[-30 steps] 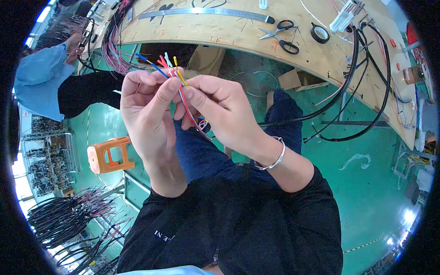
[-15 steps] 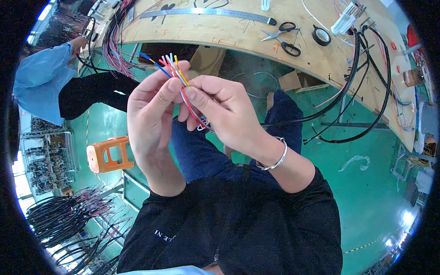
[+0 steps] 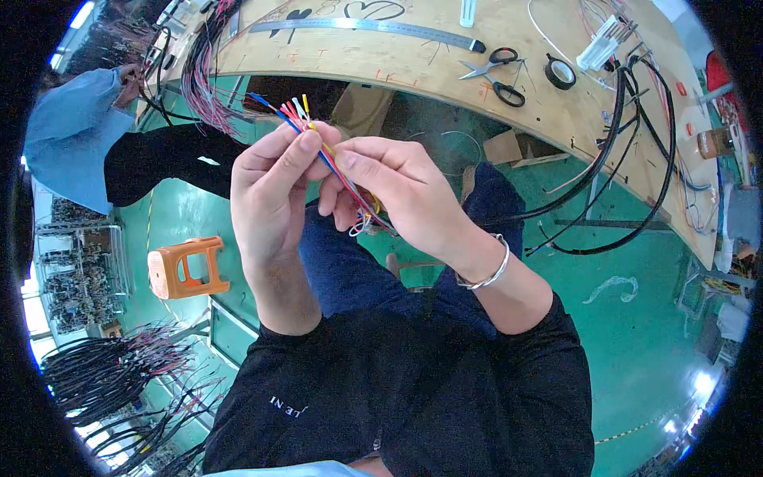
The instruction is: Measuring, aligning, and bundle-taping colored wires for a wire harness assembly.
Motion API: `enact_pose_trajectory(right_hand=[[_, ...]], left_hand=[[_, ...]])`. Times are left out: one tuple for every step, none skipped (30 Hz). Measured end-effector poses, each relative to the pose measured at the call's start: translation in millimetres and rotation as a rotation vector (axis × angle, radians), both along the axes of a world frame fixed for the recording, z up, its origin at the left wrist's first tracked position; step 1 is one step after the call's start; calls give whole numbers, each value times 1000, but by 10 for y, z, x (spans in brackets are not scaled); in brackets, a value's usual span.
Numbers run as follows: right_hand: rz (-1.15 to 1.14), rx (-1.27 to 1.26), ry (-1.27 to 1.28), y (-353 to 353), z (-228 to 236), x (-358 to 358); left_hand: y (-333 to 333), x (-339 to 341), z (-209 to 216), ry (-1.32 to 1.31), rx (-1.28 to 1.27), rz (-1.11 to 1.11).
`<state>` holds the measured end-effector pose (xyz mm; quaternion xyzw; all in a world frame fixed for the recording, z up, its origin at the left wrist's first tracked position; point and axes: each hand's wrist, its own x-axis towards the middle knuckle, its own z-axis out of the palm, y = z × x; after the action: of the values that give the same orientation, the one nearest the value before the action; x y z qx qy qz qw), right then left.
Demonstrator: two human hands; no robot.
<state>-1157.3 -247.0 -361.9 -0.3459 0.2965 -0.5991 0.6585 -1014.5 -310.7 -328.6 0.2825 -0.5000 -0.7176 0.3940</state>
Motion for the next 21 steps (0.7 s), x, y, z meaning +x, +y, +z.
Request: enact_pose_trajectory(right_hand=[[-27, 17, 41, -6, 21, 18], [-55, 35, 83, -11, 43, 35], [-52, 34, 90, -16, 70, 60], [-117, 19, 270, -16, 94, 77], [-182, 4, 451, -23, 111, 96], [-181, 3, 458, -39, 97, 120], [-258, -72, 541, -52, 59, 132], [-334, -148, 624, -67, 34, 130], [-332, -151, 635, -84, 28, 112], [-316, -178, 644, -96, 15, 108], [-300, -205, 654, -110, 12, 98], [-293, -206, 661, -124, 21, 79], [-249, -168, 584, -138, 36, 67], [-205, -131, 508, -153, 48, 51], [-199, -132, 514, -169, 44, 25], [-152, -110, 506, -188, 23, -13], [-105, -88, 497, -204, 12, -29], [-103, -88, 508, -213, 17, -22], [-76, -32, 448, -227, 34, -21], [-49, 24, 390, -239, 48, -16], [-42, 19, 404, -253, 16, -4]], left_hand=[[0, 8, 7, 16, 6, 48], [-13, 16, -36, 23, 6, 52], [-35, 25, -120, 2, -53, 114], [-46, 7, -154, -21, -114, 173], [-39, -7, -159, -16, -115, 173], [-23, -23, -150, -17, -168, 214], [-7, -45, -143, -15, -221, 257], [-1, -56, -149, -4, -220, 260], [0, -65, -162, -19, -285, 295], [6, -57, -176, -39, -346, 331], [7, -51, -177, -33, -342, 337], [5, -47, -171, -8, -277, 306], [-1, -25, -166, 17, -212, 274], [-24, 1, -186, 23, -210, 279], [-61, 29, -220, 26, -148, 245], [-90, 40, -248, 31, -86, 206], [-94, 39, -256, 41, -84, 208], [-90, 33, -260, 67, -77, 218], [-89, 21, -257, 96, -73, 234], [-86, 15, -259, 109, -75, 242], [-82, 12, -271, 129, -71, 236]])
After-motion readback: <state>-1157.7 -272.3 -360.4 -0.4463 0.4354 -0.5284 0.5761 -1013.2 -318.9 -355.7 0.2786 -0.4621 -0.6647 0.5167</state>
